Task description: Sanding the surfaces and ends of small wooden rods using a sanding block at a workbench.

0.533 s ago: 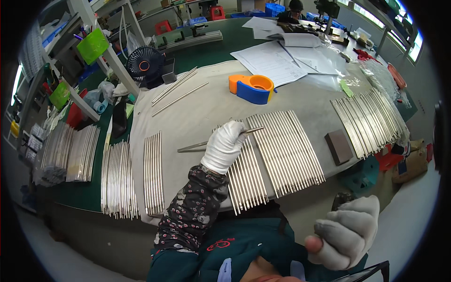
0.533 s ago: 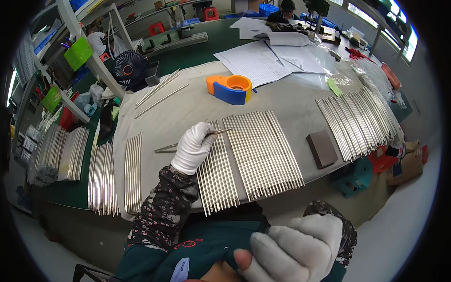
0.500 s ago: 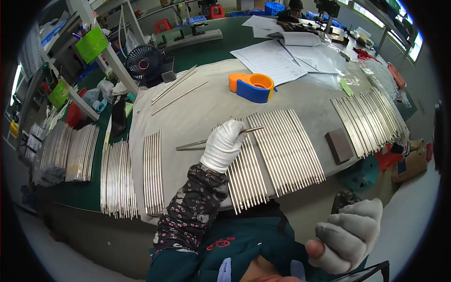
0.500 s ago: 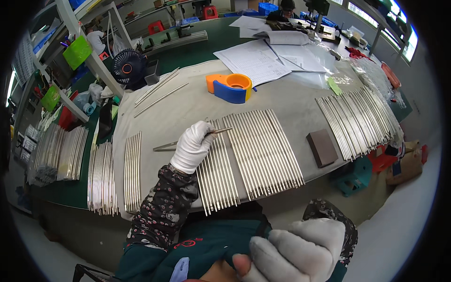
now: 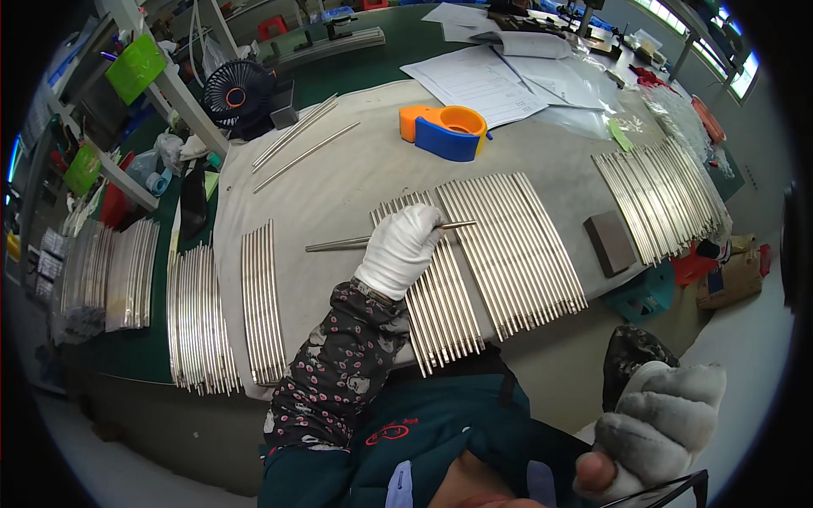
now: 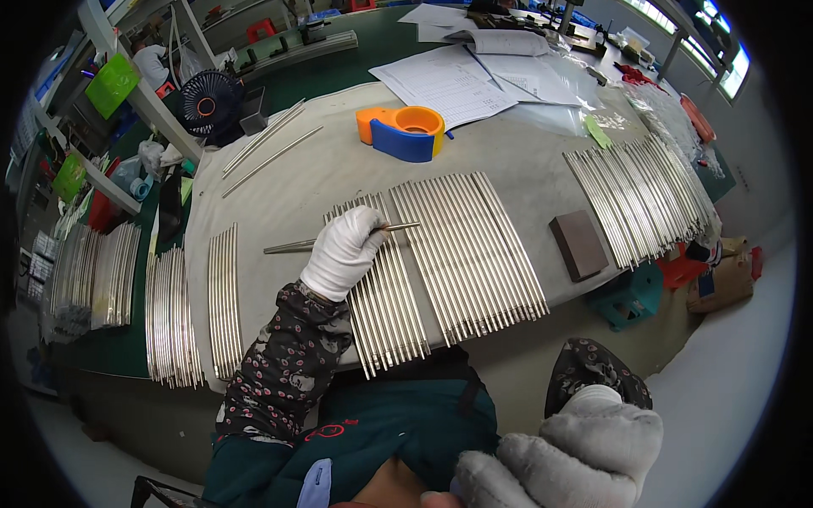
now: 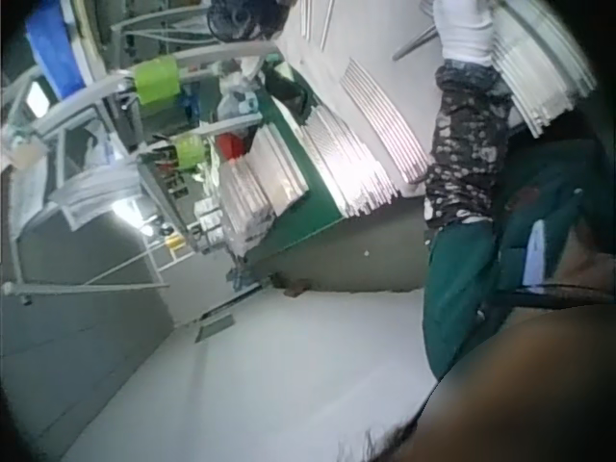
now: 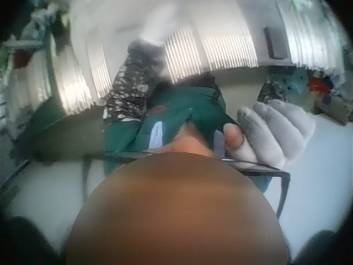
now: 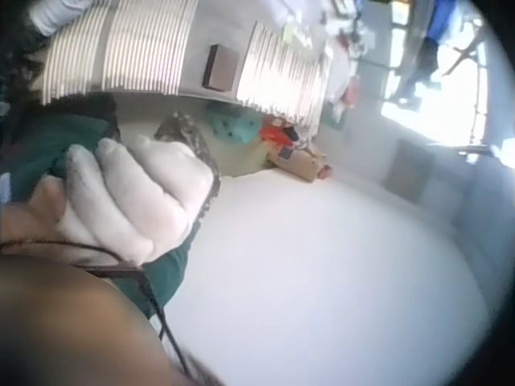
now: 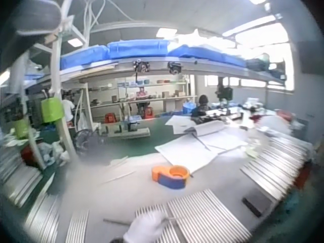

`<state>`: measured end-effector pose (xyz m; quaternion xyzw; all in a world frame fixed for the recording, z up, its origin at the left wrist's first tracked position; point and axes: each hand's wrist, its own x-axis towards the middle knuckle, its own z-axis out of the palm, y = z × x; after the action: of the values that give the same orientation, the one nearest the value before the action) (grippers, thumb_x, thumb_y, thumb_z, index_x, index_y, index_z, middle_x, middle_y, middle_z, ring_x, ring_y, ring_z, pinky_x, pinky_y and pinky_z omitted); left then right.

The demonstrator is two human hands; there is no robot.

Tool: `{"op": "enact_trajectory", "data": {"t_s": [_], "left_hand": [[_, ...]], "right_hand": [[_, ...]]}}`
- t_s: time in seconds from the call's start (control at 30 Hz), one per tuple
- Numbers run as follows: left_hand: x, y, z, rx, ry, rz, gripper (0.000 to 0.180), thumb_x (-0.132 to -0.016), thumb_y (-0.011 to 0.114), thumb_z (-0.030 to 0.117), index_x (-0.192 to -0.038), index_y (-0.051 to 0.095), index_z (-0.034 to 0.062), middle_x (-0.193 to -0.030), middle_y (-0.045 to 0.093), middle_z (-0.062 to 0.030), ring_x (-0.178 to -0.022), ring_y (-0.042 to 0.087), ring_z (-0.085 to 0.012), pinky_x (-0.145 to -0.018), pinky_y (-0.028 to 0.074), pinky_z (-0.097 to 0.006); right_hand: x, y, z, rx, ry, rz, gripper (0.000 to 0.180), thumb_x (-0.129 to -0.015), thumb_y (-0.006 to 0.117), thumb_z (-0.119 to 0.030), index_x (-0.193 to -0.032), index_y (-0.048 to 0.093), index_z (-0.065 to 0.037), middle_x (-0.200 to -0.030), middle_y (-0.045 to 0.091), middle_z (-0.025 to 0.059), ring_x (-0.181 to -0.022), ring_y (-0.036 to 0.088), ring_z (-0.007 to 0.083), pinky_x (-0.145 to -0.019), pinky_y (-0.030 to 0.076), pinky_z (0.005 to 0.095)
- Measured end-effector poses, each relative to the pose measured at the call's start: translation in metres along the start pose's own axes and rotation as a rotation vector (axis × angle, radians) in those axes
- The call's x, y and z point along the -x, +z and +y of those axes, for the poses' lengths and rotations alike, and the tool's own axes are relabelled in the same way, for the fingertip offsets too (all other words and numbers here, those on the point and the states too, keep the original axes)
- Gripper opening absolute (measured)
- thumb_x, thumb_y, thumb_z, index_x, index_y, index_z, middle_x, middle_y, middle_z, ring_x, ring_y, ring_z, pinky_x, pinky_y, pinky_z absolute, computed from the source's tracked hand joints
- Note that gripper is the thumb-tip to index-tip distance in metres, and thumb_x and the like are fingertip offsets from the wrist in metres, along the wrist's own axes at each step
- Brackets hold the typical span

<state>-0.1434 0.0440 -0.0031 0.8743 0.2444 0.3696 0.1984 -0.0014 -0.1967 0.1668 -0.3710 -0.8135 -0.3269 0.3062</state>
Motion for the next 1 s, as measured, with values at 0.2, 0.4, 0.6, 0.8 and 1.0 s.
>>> {"op": "enact_trajectory", "data": {"t_s": [0.2,0.4,0.6,0.8,1.0], "left_hand": [[0.004,0.0,-0.002,-0.02,-0.017,-0.003,0.012,-0.08,0.066,0.006,-0.089,0.059,0.0036,-0.081,0.06,-0.013,-0.079,0.061,-0.0322,-0.069,0.049,-0.038],[0.003,0.002,-0.002,-0.032,0.0,-0.017,0.012,-0.08,0.066,0.007,-0.09,0.059,0.0038,-0.081,0.06,-0.0134,-0.079,0.061,-0.0328,-0.069,0.049,-0.039],[0.001,0.002,-0.002,-0.048,0.005,-0.02,0.011,-0.081,0.065,0.007,-0.09,0.059,0.0039,-0.082,0.06,-0.0135,-0.079,0.061,-0.0332,-0.069,0.049,-0.039],[0.004,0.002,-0.009,-0.056,0.043,0.009,0.008,-0.083,0.058,0.011,-0.088,0.055,0.0061,-0.08,0.058,-0.0137,-0.078,0.059,-0.0339,-0.069,0.048,-0.042],[-0.018,-0.008,-0.004,-0.146,0.015,0.108,0.012,-0.082,0.061,0.003,-0.093,0.056,0.0051,-0.085,0.057,-0.0134,-0.081,0.058,-0.0345,-0.07,0.047,-0.04]], "right_hand": [[0.003,0.002,0.005,-0.05,-0.043,0.0,0.017,-0.092,0.057,-0.016,-0.107,0.062,-0.009,-0.09,0.058,0.0032,-0.076,0.054,0.0157,-0.059,0.049,0.0276],[0.002,-0.001,0.004,-0.071,-0.032,-0.033,0.017,-0.09,0.059,-0.013,-0.106,0.062,-0.008,-0.09,0.059,0.0041,-0.075,0.055,0.0163,-0.059,0.049,0.0282],[0.002,-0.004,0.008,-0.098,-0.05,-0.089,0.012,-0.089,0.06,-0.012,-0.1,0.061,-0.007,-0.09,0.059,0.0049,-0.074,0.055,0.0169,-0.059,0.049,0.0288],[0.017,0.024,-0.013,0.102,0.211,0.173,0.009,-0.09,0.059,-0.03,-0.095,0.059,-0.023,-0.077,0.054,-0.0058,-0.069,0.049,0.014,-0.057,0.037,0.0297],[0.031,0.026,0.007,0.051,0.183,0.155,0.017,-0.088,0.059,-0.024,-0.104,0.06,-0.016,-0.079,0.055,-0.0009,-0.066,0.048,0.0155,-0.055,0.034,0.0322]]}}
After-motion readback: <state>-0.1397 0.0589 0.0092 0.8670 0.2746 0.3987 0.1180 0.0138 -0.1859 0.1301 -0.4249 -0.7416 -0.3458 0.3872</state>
